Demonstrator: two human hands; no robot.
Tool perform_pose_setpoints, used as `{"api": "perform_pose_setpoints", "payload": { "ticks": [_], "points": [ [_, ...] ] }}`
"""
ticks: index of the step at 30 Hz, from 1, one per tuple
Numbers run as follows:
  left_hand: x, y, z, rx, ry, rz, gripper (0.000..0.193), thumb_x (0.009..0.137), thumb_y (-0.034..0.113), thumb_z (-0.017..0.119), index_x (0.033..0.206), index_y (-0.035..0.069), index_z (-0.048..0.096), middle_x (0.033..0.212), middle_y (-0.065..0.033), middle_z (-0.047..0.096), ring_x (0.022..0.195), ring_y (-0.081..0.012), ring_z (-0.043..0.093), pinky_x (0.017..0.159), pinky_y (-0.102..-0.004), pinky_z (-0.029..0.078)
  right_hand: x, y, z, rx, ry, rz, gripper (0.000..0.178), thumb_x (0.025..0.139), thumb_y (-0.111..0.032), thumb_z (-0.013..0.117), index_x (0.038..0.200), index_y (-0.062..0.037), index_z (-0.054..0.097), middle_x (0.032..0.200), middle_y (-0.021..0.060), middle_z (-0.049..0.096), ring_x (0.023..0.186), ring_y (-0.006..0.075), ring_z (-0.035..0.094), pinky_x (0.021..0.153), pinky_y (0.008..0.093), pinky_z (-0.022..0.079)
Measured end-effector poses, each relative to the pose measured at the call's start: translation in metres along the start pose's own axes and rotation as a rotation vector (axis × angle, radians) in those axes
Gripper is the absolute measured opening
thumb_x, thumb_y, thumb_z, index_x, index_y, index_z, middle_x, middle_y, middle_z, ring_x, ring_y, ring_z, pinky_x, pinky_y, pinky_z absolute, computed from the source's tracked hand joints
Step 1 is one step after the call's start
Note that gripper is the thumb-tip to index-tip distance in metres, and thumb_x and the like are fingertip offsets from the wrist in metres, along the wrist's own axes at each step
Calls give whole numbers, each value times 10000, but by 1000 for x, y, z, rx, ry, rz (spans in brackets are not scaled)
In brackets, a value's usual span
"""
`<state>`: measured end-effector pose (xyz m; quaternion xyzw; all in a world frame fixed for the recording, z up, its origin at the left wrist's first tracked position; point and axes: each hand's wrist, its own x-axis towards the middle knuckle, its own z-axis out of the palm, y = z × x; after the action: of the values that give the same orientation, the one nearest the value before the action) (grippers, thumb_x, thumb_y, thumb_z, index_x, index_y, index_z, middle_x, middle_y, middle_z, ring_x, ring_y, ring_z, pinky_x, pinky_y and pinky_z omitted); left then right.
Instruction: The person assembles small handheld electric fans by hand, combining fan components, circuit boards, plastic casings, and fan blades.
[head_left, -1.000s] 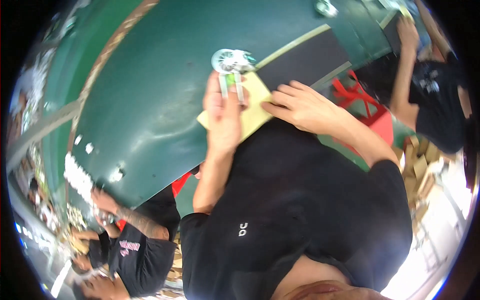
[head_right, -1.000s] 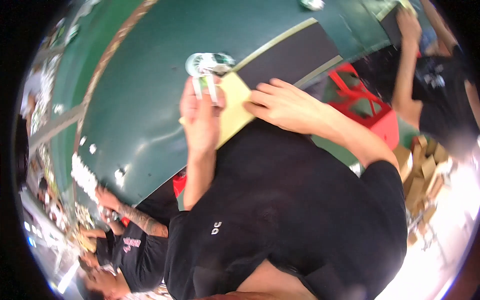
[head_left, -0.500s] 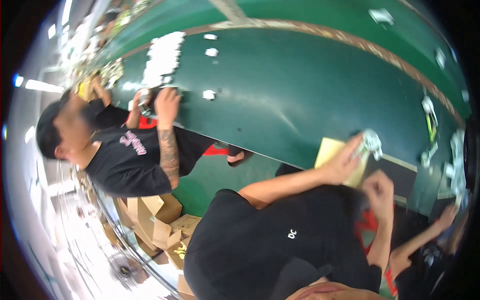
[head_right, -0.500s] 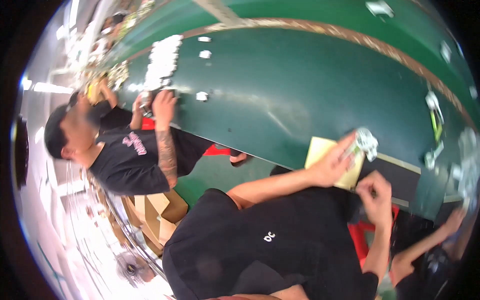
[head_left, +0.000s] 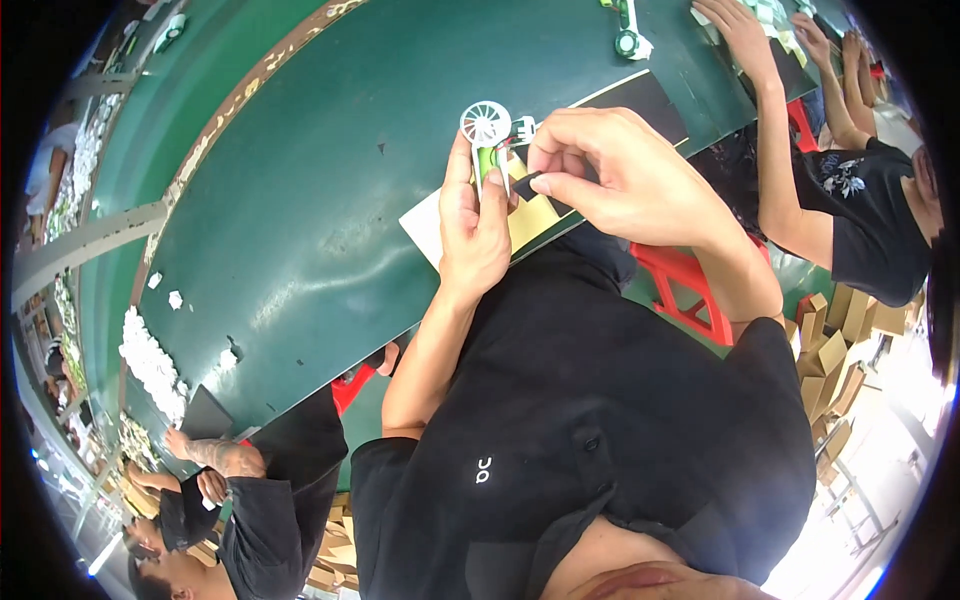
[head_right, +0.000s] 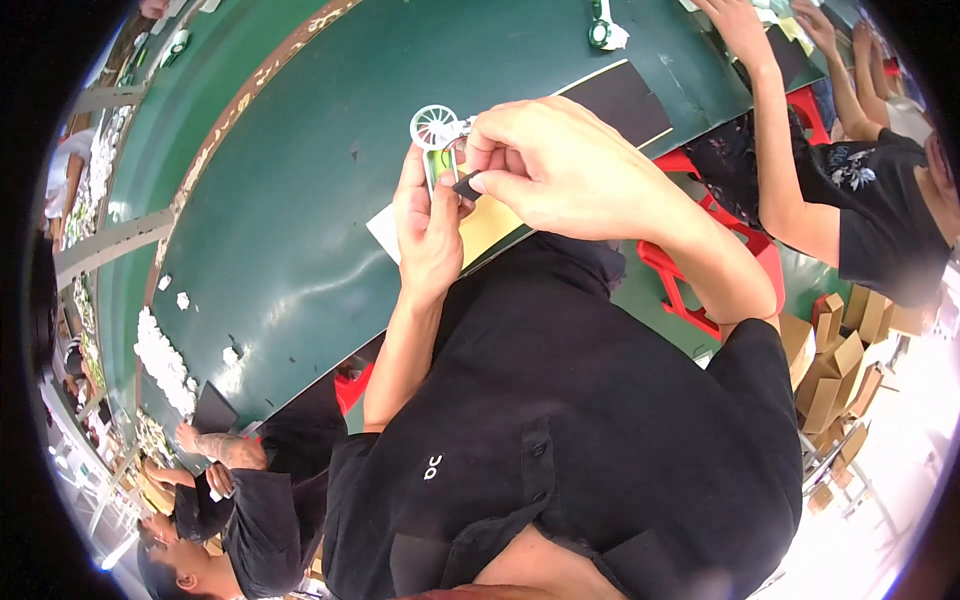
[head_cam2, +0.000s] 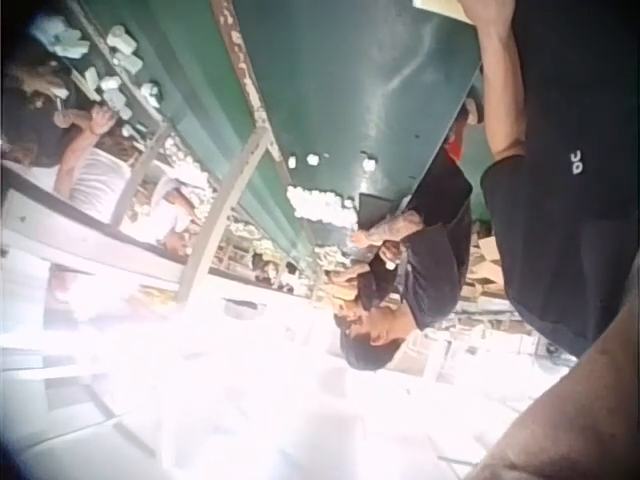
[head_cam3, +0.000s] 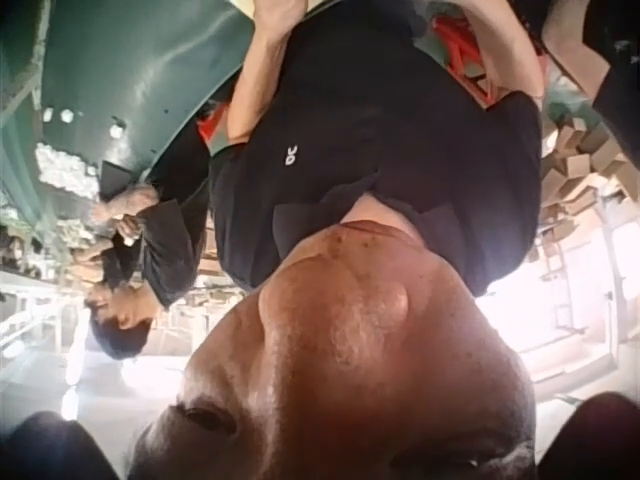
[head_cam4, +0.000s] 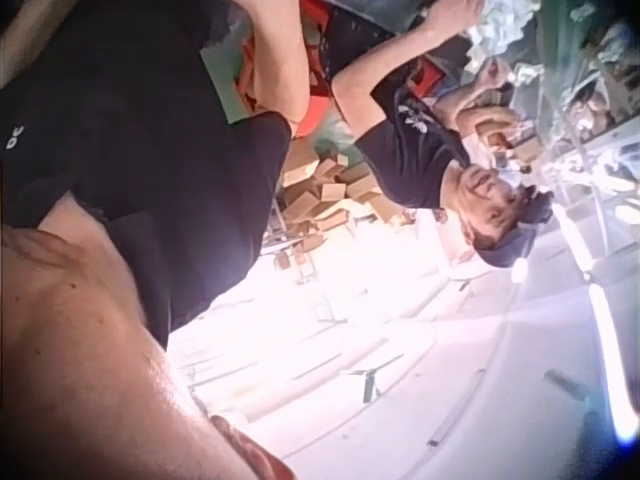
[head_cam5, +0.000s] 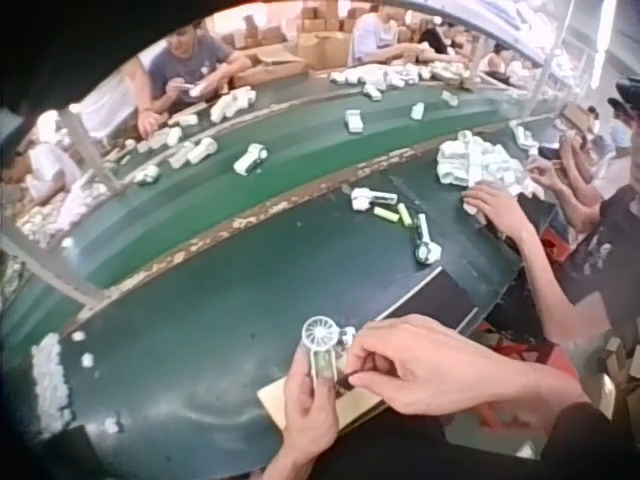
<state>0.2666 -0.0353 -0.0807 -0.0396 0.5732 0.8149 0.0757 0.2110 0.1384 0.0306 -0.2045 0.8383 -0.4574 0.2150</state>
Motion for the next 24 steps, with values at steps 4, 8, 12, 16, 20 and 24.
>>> {"api": "perform_pose_setpoints", "payload": {
  "ticks": [4,8,12,16,20,24],
  "points": [
    [-1,-3,6,68,-2,21,597,1071,11,415,1637,12,227,1160,-27,586,831,-71,514,731,-231,477,12,-3,-5,-124,-49,94,138,820,-80,663,868,50,675,735,187,683,671,315,667,650,417,496],
    [1,-19,3,145,-12,132,636,1046,-28,407,1646,14,198,1272,-70,534,881,-96,536,753,-244,491,27,-2,-7,-195,-73,116,148,744,-75,643,803,55,683,712,228,673,701,346,700,649,425,520],
    [3,-21,1,266,-77,241,619,1078,-4,356,1659,29,147,1527,-102,467,1311,-182,530,1071,-318,457,35,-5,-3,-267,-88,71,125,690,-51,613,734,55,663,681,233,657,655,369,674,608,457,500],
    [10,-16,0,484,-65,454,751,970,-104,394,1659,12,118,1328,-156,474,967,-203,547,802,-303,512,38,-4,1,-318,-54,10,111,702,-39,607,735,54,658,660,227,643,631,383,654,605,464,491],
    [5,-13,-2,452,-108,340,788,956,-102,386,1659,1,46,1410,-201,420,1149,-285,519,960,-365,483,35,-5,1,-259,-52,28,106,774,-32,615,813,50,669,687,206,664,656,357,679,627,436,510],
    [7,-8,-5,445,-157,353,772,991,-19,406,1620,-91,-35,1523,-295,309,1392,-429,394,1194,-453,305,32,-2,10,-207,6,49,94,853,-37,643,889,45,673,720,192,689,660,320,702,624,410,521]
  ]
}}
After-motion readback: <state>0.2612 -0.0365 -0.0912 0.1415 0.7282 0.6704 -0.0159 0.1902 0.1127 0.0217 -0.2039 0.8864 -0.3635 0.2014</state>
